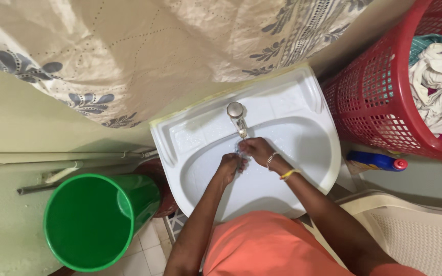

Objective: The person scrubs the white ceramic sink basin and faucet with a blue brush under running water. They then rinse the sink and their hands thoroughly before turning off the tap.

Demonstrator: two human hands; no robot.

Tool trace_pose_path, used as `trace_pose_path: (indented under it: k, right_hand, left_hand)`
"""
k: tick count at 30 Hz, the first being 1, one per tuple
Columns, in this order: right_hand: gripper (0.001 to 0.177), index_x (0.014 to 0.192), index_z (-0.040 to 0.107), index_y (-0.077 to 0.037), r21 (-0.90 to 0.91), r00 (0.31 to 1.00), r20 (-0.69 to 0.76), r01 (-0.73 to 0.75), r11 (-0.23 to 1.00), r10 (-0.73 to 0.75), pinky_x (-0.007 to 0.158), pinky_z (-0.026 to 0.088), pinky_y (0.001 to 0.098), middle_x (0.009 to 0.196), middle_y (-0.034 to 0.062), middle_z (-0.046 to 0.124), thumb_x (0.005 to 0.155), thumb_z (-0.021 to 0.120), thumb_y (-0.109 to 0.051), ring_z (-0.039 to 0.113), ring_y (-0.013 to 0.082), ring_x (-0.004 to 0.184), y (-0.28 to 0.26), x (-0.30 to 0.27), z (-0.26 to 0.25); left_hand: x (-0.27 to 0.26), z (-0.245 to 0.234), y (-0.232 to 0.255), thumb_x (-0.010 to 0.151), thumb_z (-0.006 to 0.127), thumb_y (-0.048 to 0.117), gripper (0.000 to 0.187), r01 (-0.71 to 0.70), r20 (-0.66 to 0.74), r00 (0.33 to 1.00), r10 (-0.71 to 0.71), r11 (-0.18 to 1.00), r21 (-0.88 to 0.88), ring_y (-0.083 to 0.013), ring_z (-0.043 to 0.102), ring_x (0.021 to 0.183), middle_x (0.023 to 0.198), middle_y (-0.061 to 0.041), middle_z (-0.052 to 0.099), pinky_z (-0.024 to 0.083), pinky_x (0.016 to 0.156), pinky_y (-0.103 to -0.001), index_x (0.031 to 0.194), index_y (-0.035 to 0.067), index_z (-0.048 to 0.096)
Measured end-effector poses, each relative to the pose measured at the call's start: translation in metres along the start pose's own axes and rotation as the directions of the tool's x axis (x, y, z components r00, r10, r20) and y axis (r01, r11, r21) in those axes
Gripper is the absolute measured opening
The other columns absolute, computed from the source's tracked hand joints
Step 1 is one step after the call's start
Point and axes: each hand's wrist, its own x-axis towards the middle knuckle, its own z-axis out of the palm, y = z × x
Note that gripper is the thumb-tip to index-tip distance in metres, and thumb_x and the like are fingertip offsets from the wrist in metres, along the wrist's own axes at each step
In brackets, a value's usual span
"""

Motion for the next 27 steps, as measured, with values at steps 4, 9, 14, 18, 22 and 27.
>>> trace_pose_path:
  k: [4, 9, 14, 18, 22, 27]
  right_hand:
    - [0.028, 0.121, 0.070, 0.003, 0.049, 0.997, -0.013, 0.071, 0.996, -0.071, 0.091, 0.059, 0.0296, 0.108, 0.0081, 0.076, 0.094, 0.062, -0.002, 0.071, 0.0150, 0.101, -0.010, -0.019, -0.033]
    - [0.026, 0.121, 0.069, 0.005, 0.065, 0.974, -0.218, 0.075, 0.995, -0.059, 0.089, 0.060, 0.0300, 0.107, 0.0100, 0.077, 0.097, 0.059, 0.000, 0.073, 0.0165, 0.098, -0.024, -0.038, -0.046]
    - [0.025, 0.117, 0.069, 0.006, 0.164, 0.973, -0.228, 0.001, 0.986, 0.037, 0.086, 0.060, 0.0307, 0.105, 0.0117, 0.076, 0.098, 0.055, 0.000, 0.073, 0.0171, 0.095, -0.015, -0.053, -0.046]
    - [0.024, 0.116, 0.069, 0.005, 0.204, 0.969, -0.227, -0.048, 0.978, 0.095, 0.085, 0.061, 0.0304, 0.102, 0.0118, 0.077, 0.098, 0.055, -0.002, 0.074, 0.0175, 0.093, -0.001, -0.060, -0.045]
    - [0.026, 0.115, 0.070, 0.006, 0.165, 0.968, -0.245, -0.018, 0.986, 0.059, 0.083, 0.061, 0.0306, 0.100, 0.0109, 0.077, 0.095, 0.053, 0.001, 0.074, 0.0173, 0.092, 0.001, -0.057, -0.047]
    - [0.026, 0.117, 0.071, 0.004, -0.080, 0.969, -0.236, 0.056, 0.995, -0.074, 0.079, 0.058, 0.0290, 0.097, 0.0093, 0.077, 0.100, 0.054, -0.006, 0.072, 0.0159, 0.088, -0.013, -0.055, -0.051]
  left_hand:
    - [-0.027, 0.029, 0.023, 0.089, 0.061, -0.010, 0.017, -0.022, 0.043, 0.999, 0.024, 0.999, -0.044, -0.0204, 0.070, 0.070, 0.088, -0.012, 0.069, 0.060, 0.058, -0.031, 0.105, -0.005, 0.059]
    - [-0.027, 0.048, 0.015, 0.079, 0.065, -0.016, 0.042, -0.358, 0.076, 0.933, 0.351, 0.900, 0.248, -0.0146, 0.063, 0.072, 0.092, -0.007, 0.065, 0.049, 0.052, -0.030, 0.117, -0.003, 0.054]
    - [-0.045, 0.011, 0.004, 0.092, 0.061, -0.002, 0.028, -0.307, 0.051, 0.951, 0.305, 0.908, 0.285, -0.0137, 0.061, 0.067, 0.088, -0.005, 0.068, 0.045, 0.052, -0.026, 0.118, 0.003, 0.056]
    - [-0.045, 0.002, 0.009, 0.099, 0.058, 0.006, 0.016, -0.323, 0.141, 0.944, 0.298, 0.920, 0.222, -0.0098, 0.061, 0.068, 0.090, -0.004, 0.069, 0.048, 0.057, -0.024, 0.113, 0.002, 0.064]
    - [-0.022, 0.020, 0.008, 0.105, 0.055, 0.011, 0.014, -0.230, 0.177, 0.962, 0.207, 0.965, 0.123, -0.0090, 0.050, 0.059, 0.088, -0.006, 0.068, 0.041, 0.051, -0.025, 0.103, -0.002, 0.062]
    - [-0.006, 0.025, 0.006, 0.104, 0.052, 0.013, 0.015, 0.076, 0.047, 0.997, -0.067, 0.971, -0.225, -0.0082, 0.042, 0.051, 0.080, -0.008, 0.063, 0.031, 0.041, -0.024, 0.100, 0.001, 0.060]
